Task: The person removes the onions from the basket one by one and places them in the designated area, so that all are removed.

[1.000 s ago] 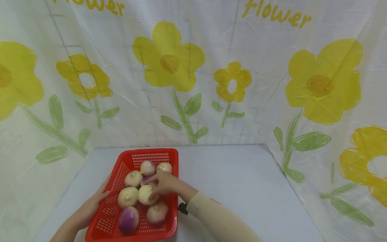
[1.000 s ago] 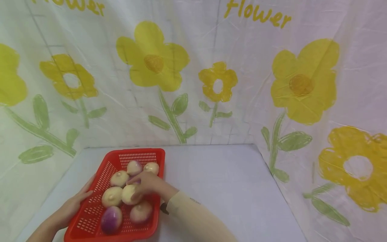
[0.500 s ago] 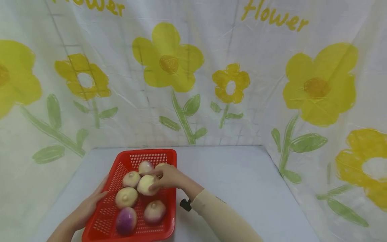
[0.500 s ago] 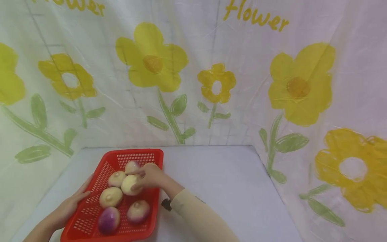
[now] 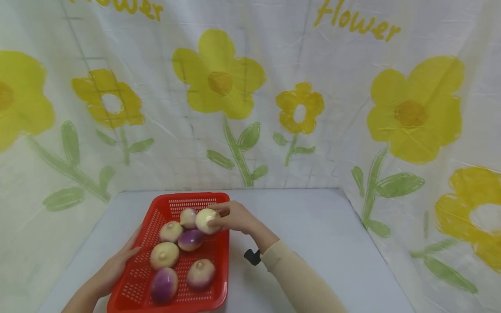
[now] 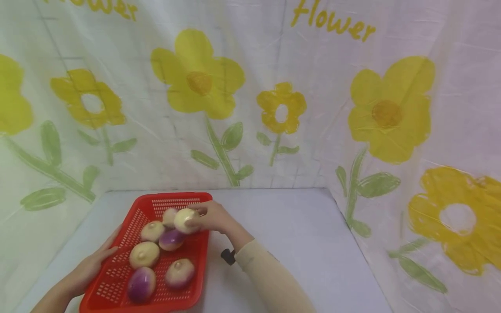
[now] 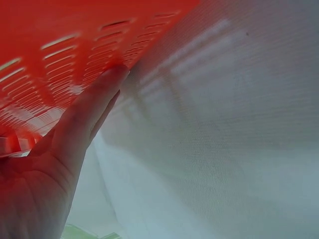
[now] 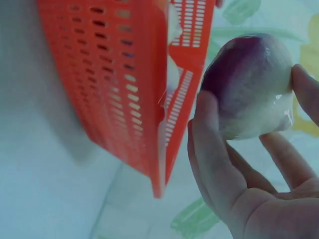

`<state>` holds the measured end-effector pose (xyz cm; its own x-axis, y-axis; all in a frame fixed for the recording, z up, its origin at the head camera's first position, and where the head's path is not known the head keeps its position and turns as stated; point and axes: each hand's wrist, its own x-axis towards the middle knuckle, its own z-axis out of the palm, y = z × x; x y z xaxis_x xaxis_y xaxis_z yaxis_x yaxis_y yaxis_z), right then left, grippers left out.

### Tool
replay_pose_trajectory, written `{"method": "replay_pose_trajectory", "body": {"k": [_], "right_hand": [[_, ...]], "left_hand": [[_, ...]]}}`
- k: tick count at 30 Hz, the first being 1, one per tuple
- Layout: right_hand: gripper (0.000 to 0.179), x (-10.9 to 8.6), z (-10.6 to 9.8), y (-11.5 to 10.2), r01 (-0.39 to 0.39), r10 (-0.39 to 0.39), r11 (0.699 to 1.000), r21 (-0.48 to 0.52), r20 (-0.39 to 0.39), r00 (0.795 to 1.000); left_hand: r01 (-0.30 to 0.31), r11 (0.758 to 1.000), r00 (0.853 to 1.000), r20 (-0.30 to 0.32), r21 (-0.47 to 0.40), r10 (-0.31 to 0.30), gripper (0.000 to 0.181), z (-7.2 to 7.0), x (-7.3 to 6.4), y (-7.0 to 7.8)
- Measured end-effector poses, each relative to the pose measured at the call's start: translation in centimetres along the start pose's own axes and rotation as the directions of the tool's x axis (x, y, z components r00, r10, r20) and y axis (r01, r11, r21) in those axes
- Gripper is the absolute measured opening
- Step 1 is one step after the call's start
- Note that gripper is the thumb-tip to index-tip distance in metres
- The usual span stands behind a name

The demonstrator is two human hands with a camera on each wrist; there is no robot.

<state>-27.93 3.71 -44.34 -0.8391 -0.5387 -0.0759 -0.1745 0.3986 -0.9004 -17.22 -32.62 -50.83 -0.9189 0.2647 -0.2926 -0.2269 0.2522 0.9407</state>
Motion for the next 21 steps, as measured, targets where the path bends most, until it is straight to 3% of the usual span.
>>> {"method": "replay_pose_trajectory", "body": {"k": [3, 9, 21], "right_hand": [[0.049, -0.1, -0.5, 0.5, -0.012, 0.012, 1.000, 0.004, -0.037, 0.999], [0.050, -0.2, -2.2, 1.3, 0.009, 0.002, 0.993, 0.118, -0.099, 0.995], [0.060, -1.1, -5.2, 3.0, -0.029, 0.060, 0.988, 0.155, -0.197, 0.979]], "left_hand": [[0.010, 1.000, 1.000, -0.002, -0.012, -0.010, 0.062, 0.1, 0.1, 0.1], [0.003, 0.999, 1.000, 0.006, -0.032, -0.003, 0.061, 0.0, 0.1, 0.1], [0.005, 0.998, 1.000, 0.025, -0.068, -0.003, 0.060, -0.2, 0.1, 0.1]]}}
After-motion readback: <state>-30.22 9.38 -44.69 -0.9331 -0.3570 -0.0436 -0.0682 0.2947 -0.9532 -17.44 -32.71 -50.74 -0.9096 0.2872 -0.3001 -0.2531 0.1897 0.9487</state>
